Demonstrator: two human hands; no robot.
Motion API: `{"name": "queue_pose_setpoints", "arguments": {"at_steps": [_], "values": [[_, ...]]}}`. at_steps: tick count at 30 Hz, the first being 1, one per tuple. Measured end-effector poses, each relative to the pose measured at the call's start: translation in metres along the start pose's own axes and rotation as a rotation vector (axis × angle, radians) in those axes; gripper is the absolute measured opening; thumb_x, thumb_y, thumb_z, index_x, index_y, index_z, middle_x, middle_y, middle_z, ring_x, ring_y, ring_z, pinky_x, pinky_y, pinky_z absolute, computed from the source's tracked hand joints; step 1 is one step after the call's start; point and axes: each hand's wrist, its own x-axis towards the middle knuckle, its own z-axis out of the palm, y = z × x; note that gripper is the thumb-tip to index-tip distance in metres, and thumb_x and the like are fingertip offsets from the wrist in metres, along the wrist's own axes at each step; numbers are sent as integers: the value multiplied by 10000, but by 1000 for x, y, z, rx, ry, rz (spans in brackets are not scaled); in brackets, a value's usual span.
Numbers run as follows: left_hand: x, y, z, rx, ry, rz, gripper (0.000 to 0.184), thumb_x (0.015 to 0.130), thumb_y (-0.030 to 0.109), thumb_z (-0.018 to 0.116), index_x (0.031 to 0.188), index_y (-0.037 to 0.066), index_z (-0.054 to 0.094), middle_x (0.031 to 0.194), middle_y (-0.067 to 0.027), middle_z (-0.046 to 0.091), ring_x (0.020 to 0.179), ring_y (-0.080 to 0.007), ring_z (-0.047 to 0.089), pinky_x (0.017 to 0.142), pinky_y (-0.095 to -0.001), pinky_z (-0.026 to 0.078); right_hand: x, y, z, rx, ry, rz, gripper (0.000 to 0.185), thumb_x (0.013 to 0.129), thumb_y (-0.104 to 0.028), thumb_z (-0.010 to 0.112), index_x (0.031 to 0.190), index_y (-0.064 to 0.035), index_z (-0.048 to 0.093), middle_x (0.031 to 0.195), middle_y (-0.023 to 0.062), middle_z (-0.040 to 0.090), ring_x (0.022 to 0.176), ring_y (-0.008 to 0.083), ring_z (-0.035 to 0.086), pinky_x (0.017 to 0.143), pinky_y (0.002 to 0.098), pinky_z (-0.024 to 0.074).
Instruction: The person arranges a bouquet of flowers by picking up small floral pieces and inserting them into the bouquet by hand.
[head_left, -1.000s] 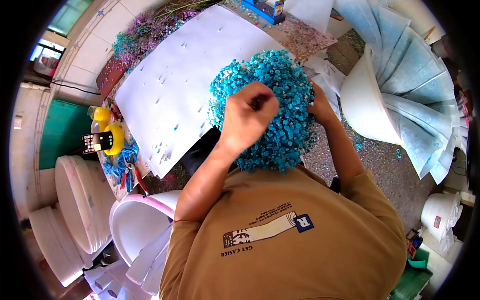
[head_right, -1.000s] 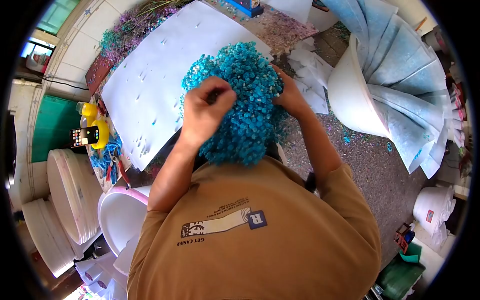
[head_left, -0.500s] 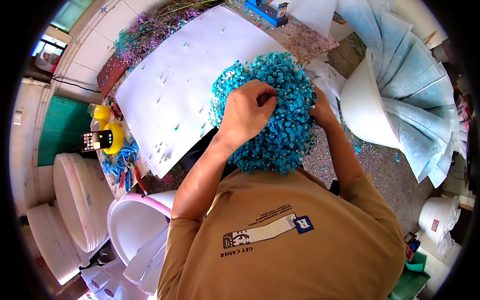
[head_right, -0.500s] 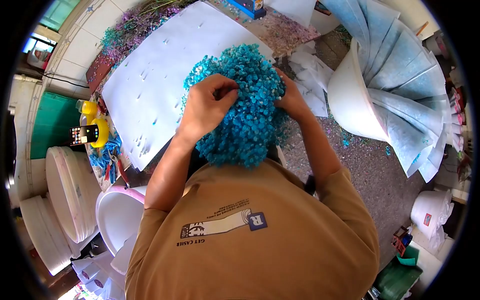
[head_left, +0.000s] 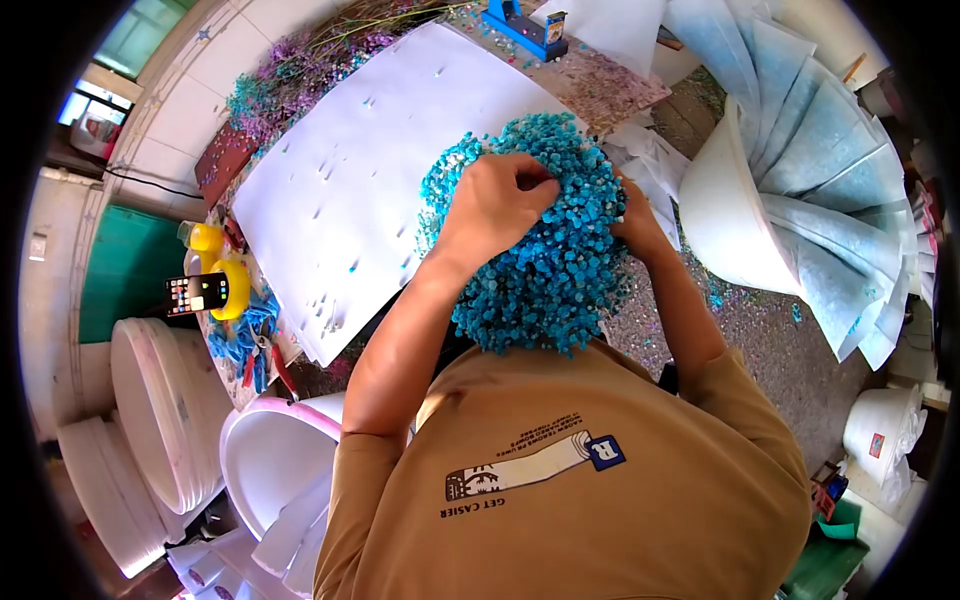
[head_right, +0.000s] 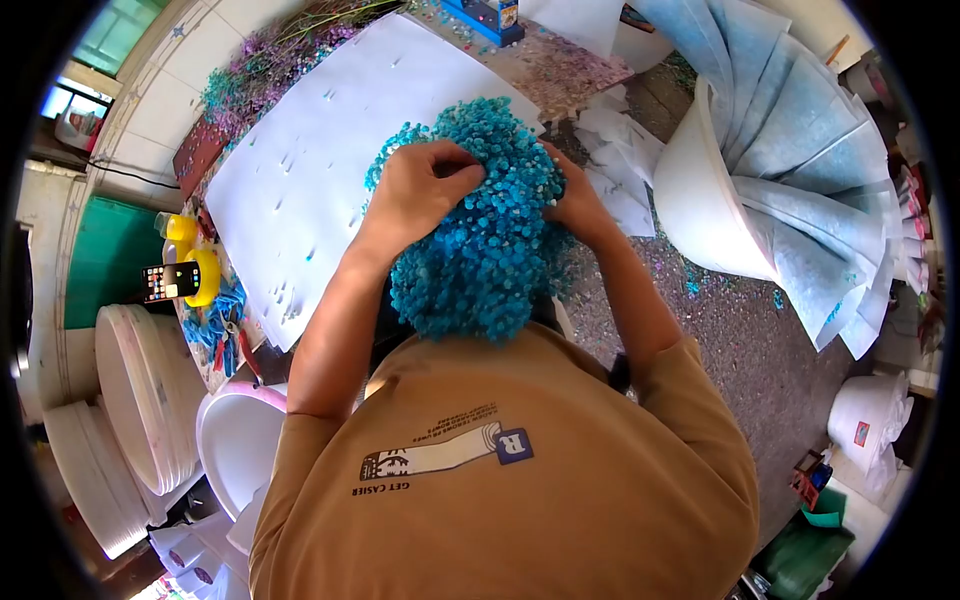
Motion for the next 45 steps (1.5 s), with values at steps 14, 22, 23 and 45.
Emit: {"name": "queue_pose_setpoints", "arguments": {"at_steps": [14, 22, 23, 45], "values": [[-10, 5, -19, -841, -190, -246, 102, 869, 97, 696, 939, 28, 668, 743, 7, 566, 595, -58, 436, 503, -219, 320, -1, -6, 1, -8, -13, -22, 898, 604, 20, 684, 1466, -24, 434, 1300, 71, 614, 1201, 175, 556, 1087, 316, 379], [-19, 9, 8, 55, 57, 229, 143, 847, 52, 721, 973, 5, 671, 767, -35, 593, 675, -117, 542, 640, -271, 450, -7, -19, 5, -16, 26, 17, 918, 573, 32, 657, 1463, -37, 444, 1270, 61, 627, 1168, 173, 574, 1068, 313, 396], [-19, 7, 10, 69, 74, 246, 130, 846, 31, 712, 962, 2, 664, 758, -40, 585, 686, -117, 547, 642, -270, 452, -6, -17, 4, -16, 26, 16, 918, 573, 32, 657, 1463, -37, 444, 1270, 61, 627, 1168, 173, 574, 1068, 313, 396], [-31, 13, 14, 145, 103, 116, 168, 857, 79, 682, 1003, -6, 684, 775, -94, 645, 662, -146, 595, 618, -299, 478, -1, 2, -1, -45, -3, -10, 967, 548, -6, 688, 1481, -58, 436, 1288, 96, 614, 1189, 207, 556, 1089, 322, 372]]}}
